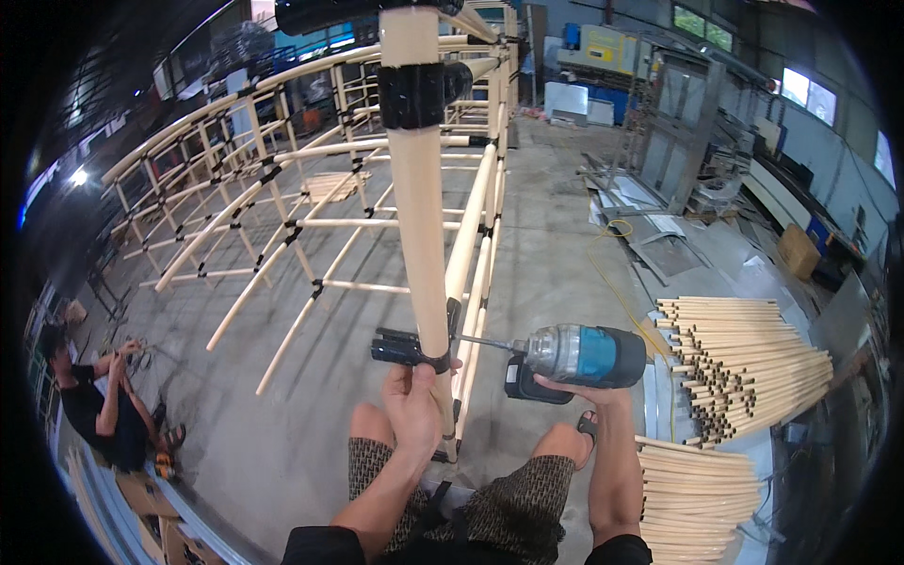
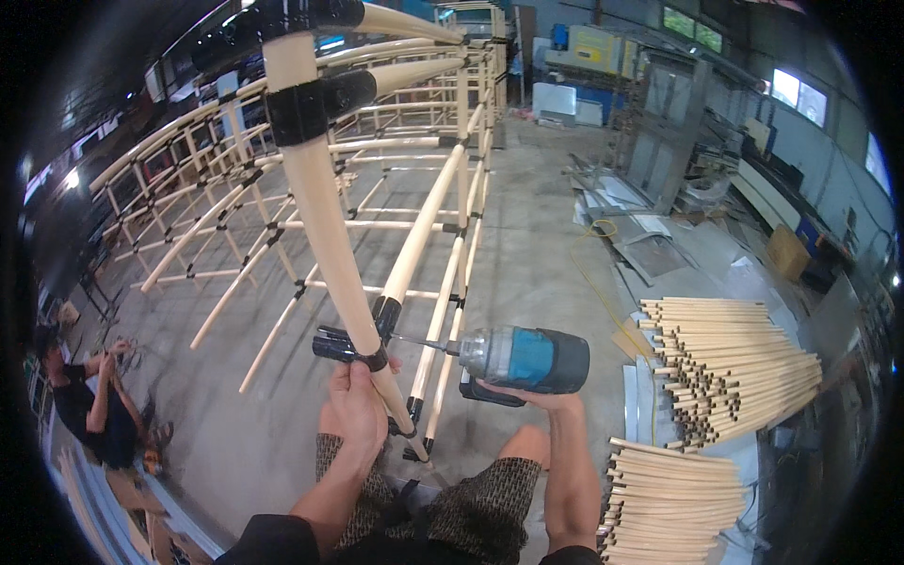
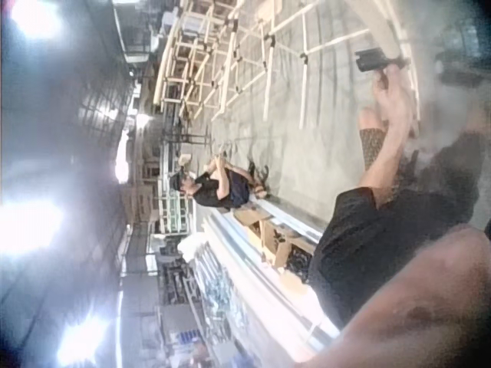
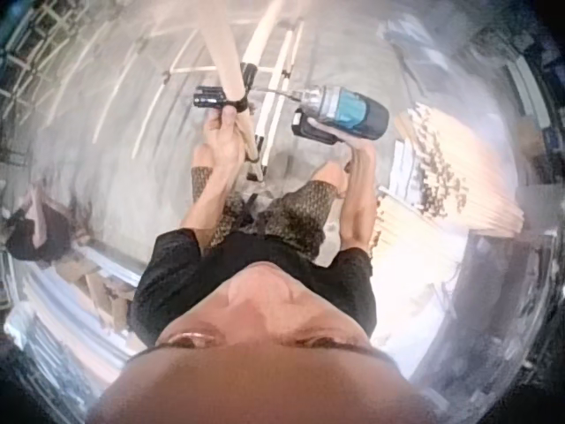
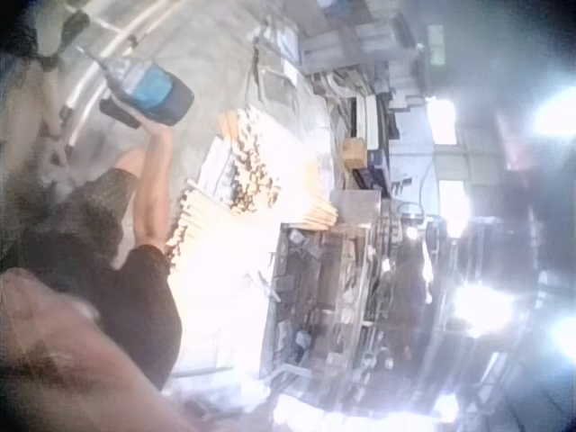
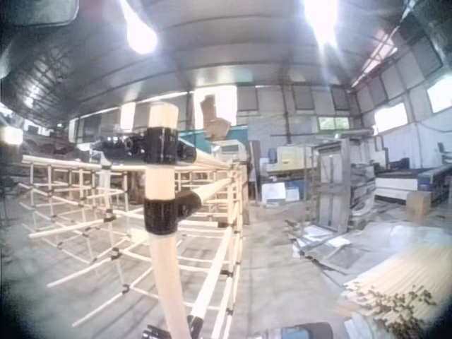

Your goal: The person assembles a frame by sliding plastic connectors onto tubes, positioning them according to the existing structure, and securing the joints using a power drill.

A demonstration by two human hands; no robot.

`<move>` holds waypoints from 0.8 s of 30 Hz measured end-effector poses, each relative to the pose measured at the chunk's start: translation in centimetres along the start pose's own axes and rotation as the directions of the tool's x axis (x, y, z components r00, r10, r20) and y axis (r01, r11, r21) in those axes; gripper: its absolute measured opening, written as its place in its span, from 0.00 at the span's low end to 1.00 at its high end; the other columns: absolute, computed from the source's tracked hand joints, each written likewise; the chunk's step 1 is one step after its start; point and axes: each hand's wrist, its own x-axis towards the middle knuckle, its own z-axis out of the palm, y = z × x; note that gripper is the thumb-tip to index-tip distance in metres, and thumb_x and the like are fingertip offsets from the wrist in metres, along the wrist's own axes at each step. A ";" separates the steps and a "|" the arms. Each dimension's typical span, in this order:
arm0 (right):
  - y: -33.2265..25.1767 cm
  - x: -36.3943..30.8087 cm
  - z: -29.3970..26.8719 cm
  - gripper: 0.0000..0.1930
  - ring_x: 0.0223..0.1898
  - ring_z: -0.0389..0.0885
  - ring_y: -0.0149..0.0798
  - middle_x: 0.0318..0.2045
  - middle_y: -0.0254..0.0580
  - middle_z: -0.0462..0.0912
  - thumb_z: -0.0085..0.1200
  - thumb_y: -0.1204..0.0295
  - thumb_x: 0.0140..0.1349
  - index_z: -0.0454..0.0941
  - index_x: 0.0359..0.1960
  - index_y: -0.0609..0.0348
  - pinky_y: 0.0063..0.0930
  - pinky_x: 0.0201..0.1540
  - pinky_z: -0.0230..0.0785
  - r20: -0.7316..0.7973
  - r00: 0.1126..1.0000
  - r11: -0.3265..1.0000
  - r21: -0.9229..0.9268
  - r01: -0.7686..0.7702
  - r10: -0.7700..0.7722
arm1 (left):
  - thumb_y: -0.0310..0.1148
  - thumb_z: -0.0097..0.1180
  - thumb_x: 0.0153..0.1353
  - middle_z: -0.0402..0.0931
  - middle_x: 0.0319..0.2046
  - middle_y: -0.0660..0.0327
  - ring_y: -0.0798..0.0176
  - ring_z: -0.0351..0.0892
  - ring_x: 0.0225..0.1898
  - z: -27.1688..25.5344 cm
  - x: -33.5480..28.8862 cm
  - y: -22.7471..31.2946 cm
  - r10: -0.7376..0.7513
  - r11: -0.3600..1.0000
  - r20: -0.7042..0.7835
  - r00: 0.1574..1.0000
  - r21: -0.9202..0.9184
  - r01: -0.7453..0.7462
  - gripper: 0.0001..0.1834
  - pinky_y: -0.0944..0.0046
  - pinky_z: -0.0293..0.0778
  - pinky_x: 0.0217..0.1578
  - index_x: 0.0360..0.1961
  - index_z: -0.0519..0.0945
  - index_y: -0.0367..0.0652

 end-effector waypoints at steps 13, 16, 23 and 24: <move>2.5 -0.7 -2.0 0.34 0.45 0.80 0.31 0.42 0.29 0.83 0.80 0.74 0.35 0.79 0.49 0.53 0.32 0.50 0.73 -0.119 0.979 0.971 -0.193 0.143 -0.168 | 0.17 0.54 0.64 0.75 0.56 0.55 0.61 0.78 0.55 -3.9 3.3 2.2 -0.268 0.942 0.495 0.826 -0.047 0.333 0.23 0.61 0.72 0.59 0.61 0.70 0.33; 3.4 -1.7 -3.0 0.34 0.44 0.80 0.31 0.41 0.29 0.83 0.78 0.79 0.34 0.79 0.48 0.53 0.34 0.50 0.73 -0.116 0.982 0.978 -0.167 0.127 -0.147 | 0.17 0.54 0.64 0.66 0.65 0.53 0.63 0.74 0.58 -4.7 3.6 1.3 -0.308 0.913 0.561 0.768 -0.053 0.405 0.20 0.62 0.70 0.61 0.58 0.73 0.31; -0.4 -2.4 -1.4 0.24 0.29 0.82 0.38 0.29 0.42 0.83 0.72 0.81 0.40 0.79 0.43 0.60 0.32 0.32 0.75 -0.255 0.963 0.994 -0.090 0.066 -0.087 | 0.17 0.55 0.64 0.58 0.70 0.53 0.63 0.70 0.62 -5.4 5.3 2.2 -0.309 0.843 0.677 0.668 -0.131 0.522 0.20 0.62 0.67 0.63 0.57 0.73 0.29; -0.2 -3.1 -0.6 0.22 0.28 0.82 0.38 0.28 0.42 0.83 0.71 0.81 0.41 0.79 0.42 0.60 0.31 0.31 0.75 -0.353 0.933 0.995 -0.083 0.047 -0.073 | 0.18 0.56 0.64 0.58 0.70 0.53 0.64 0.70 0.61 -5.7 5.1 2.2 -0.318 0.831 0.685 0.656 -0.132 0.541 0.20 0.63 0.67 0.63 0.57 0.73 0.29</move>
